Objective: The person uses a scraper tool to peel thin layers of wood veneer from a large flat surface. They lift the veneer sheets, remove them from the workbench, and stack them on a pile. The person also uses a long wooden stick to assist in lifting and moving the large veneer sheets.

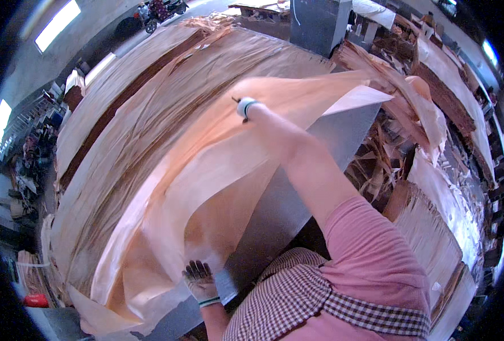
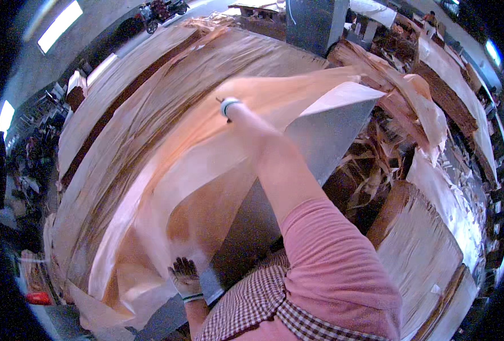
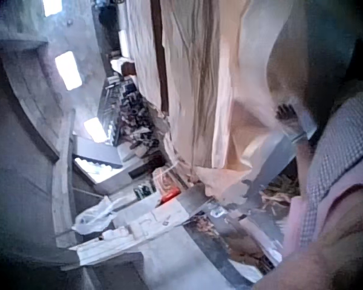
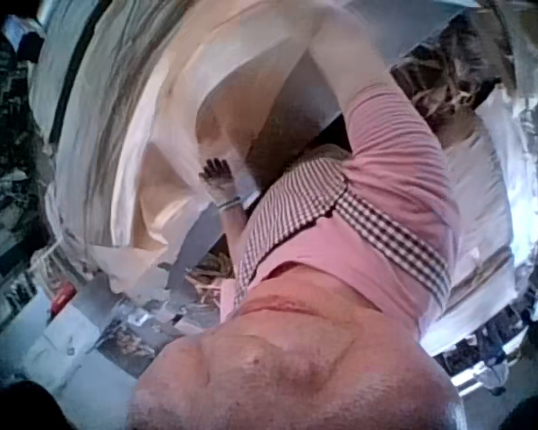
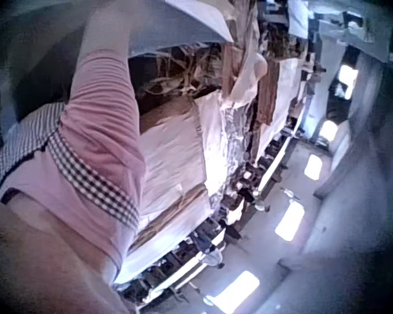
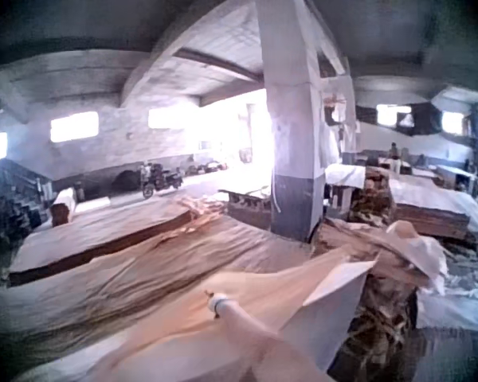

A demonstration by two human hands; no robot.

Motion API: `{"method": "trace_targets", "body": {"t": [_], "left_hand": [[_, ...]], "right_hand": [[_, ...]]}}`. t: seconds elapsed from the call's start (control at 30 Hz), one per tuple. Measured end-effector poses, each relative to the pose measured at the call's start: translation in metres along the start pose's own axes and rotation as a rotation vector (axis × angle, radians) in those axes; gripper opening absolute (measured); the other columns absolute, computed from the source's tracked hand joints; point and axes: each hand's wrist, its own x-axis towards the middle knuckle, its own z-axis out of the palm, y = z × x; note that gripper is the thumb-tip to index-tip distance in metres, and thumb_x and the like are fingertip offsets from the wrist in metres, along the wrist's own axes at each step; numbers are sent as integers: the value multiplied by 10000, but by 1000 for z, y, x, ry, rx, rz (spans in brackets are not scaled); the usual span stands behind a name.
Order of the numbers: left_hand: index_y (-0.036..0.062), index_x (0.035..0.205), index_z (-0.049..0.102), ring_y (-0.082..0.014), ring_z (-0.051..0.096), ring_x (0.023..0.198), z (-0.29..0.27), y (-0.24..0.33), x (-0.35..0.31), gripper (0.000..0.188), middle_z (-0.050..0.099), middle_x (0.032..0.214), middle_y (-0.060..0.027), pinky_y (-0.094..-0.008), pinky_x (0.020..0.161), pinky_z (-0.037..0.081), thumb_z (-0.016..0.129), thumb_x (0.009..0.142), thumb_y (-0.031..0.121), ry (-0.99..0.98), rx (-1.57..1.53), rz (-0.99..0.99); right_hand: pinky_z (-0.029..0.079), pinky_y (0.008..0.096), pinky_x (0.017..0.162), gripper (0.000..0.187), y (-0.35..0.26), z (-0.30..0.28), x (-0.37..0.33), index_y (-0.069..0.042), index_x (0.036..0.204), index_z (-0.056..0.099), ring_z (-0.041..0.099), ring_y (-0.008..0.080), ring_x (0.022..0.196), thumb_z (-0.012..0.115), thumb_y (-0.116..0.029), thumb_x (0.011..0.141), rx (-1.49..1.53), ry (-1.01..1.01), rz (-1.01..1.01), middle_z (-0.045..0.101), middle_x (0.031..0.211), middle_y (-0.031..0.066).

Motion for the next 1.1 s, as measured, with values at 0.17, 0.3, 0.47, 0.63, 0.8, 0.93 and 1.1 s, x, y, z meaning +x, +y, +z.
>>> {"method": "trace_targets", "body": {"t": [0.17, 0.3, 0.47, 0.63, 0.8, 0.93, 1.1], "left_hand": [[110, 1111, 598, -284, 562, 1124, 22, -27, 6, 394, 601, 1212, -101, -507, 965, 427, 466, 912, 423, 178, -132, -13], [66, 1227, 505, -326, 465, 1234, 65, -47, -11, 503, 501, 1332, -154, -543, 1047, 327, 423, 905, 444, 240, -189, 80], [55, 1243, 500, -349, 419, 1272, 87, -54, -14, 552, 496, 1335, -155, -565, 1078, 264, 417, 903, 482, 160, -238, 135], [50, 1214, 529, -325, 474, 1223, 61, -47, 11, 564, 537, 1290, -150, -514, 1052, 340, 463, 893, 510, 204, -93, 24], [35, 1204, 543, -309, 509, 1186, 48, -74, 15, 606, 566, 1251, -154, -485, 1024, 383, 477, 881, 544, 244, 62, -198], [18, 1226, 530, -309, 499, 1185, 43, -85, 10, 659, 559, 1254, -159, -491, 1039, 356, 456, 878, 572, 63, -27, -174], [51, 1248, 518, -322, 518, 1140, 45, -74, 38, 628, 528, 1289, -158, -488, 1030, 362, 422, 897, 563, 153, 50, -23]], "right_hand": [[511, 275, 607, 384, 32, -12, 12, -92, 1221, 552, 620, 172, 714, 562, -95, 837, 496, -184, 13, 671, 918, 112], [485, 232, 600, 436, 36, -48, -47, -40, 1230, 539, 598, 142, 691, 527, -28, 795, 991, -315, -366, 667, 918, 107], [483, 237, 673, 366, 120, -88, -195, 22, 1114, 602, 611, 139, 789, 552, -16, 753, 891, -618, -278, 661, 925, 107], [420, 222, 500, 118, 221, -105, -211, -29, 852, 602, 559, 138, 621, 520, -104, 809, 1674, -94, -219, 596, 727, 64], [449, 300, 439, 205, 296, -86, -246, 36, 944, 597, 584, 202, 599, 521, -108, 819, 1050, -336, 409, 630, 808, 139], [526, 347, 747, 256, 304, -26, -205, 18, 1062, 582, 607, 250, 881, 509, -42, 825, 1590, 165, 303, 630, 974, 128], [509, 313, 740, 222, 300, -46, -137, -11, 1028, 604, 591, 181, 783, 499, 6, 833, 1413, 397, -26, 624, 904, 65]]}}
